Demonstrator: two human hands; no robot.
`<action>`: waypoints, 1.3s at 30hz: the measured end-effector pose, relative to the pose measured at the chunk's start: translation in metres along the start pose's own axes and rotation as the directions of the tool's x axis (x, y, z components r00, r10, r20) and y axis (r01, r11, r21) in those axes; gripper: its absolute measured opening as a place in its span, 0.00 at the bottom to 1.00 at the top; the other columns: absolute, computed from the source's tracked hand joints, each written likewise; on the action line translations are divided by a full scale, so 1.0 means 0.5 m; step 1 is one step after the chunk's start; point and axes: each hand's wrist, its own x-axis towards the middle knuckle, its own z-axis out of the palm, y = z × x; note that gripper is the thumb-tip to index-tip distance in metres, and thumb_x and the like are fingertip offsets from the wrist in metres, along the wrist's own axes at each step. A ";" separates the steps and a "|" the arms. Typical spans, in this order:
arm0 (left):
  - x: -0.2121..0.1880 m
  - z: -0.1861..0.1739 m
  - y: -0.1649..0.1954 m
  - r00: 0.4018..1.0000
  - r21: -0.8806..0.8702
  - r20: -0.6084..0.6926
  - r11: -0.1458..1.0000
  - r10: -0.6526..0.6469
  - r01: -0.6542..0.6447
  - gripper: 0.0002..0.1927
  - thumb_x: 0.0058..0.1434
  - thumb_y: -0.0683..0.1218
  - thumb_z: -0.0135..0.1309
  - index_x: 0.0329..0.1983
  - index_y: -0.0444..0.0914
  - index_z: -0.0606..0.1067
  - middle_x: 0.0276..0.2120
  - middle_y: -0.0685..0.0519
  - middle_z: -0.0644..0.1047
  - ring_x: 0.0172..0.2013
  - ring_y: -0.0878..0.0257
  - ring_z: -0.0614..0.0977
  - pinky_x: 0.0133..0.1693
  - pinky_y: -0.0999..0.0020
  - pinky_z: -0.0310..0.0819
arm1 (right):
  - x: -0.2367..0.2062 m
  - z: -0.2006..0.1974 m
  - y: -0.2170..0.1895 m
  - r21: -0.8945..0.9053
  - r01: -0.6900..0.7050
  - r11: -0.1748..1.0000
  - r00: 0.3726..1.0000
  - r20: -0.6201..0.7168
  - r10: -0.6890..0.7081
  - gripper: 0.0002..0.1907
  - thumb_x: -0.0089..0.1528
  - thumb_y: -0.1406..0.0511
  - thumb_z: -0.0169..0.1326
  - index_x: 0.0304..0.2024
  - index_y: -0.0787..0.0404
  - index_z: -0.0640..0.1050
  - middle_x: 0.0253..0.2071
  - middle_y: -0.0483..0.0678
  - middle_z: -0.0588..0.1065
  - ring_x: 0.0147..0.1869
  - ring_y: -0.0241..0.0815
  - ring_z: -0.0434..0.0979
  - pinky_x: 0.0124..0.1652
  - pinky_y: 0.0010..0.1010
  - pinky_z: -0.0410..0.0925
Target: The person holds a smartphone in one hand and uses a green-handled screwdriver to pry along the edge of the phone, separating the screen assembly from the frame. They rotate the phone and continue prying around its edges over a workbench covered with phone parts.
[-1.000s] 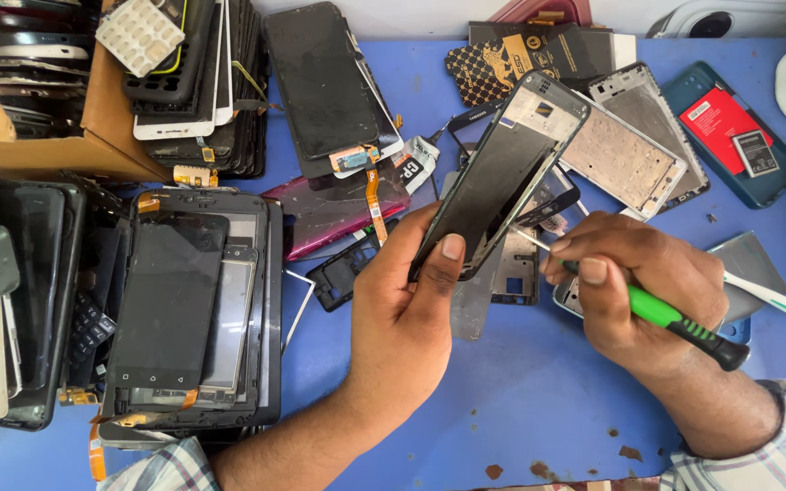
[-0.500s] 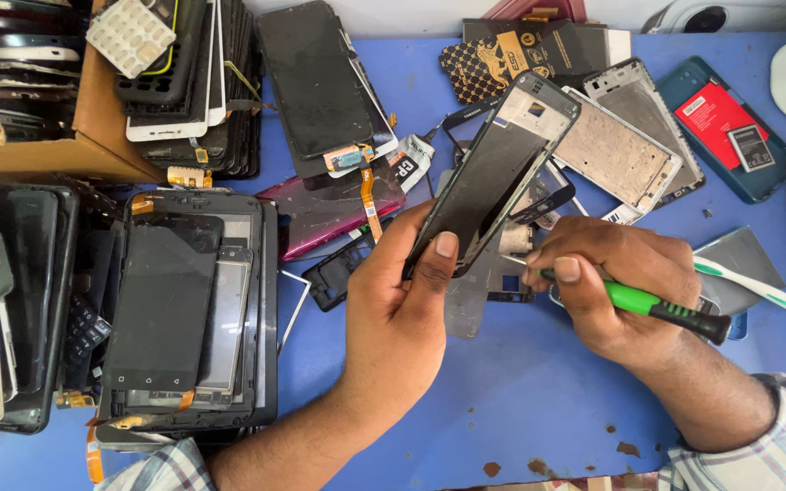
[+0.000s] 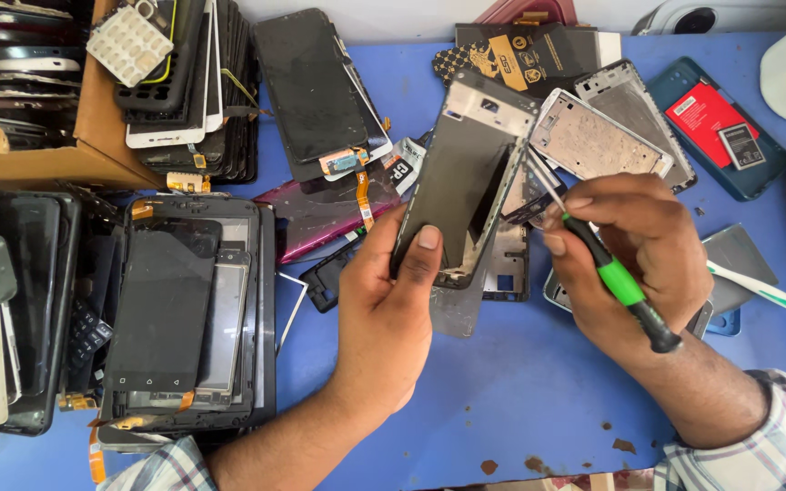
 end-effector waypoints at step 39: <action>0.009 0.003 -0.005 0.999 -0.083 -0.033 0.997 -0.005 0.002 0.18 0.76 0.48 0.48 0.62 0.32 0.72 0.45 0.56 0.77 0.46 0.71 0.73 0.52 0.74 0.68 | -0.028 -0.005 0.051 0.196 -0.178 0.964 0.982 0.092 0.162 0.05 0.70 0.72 0.58 0.45 0.70 0.76 0.44 0.57 0.78 0.42 0.40 0.83 0.44 0.27 0.77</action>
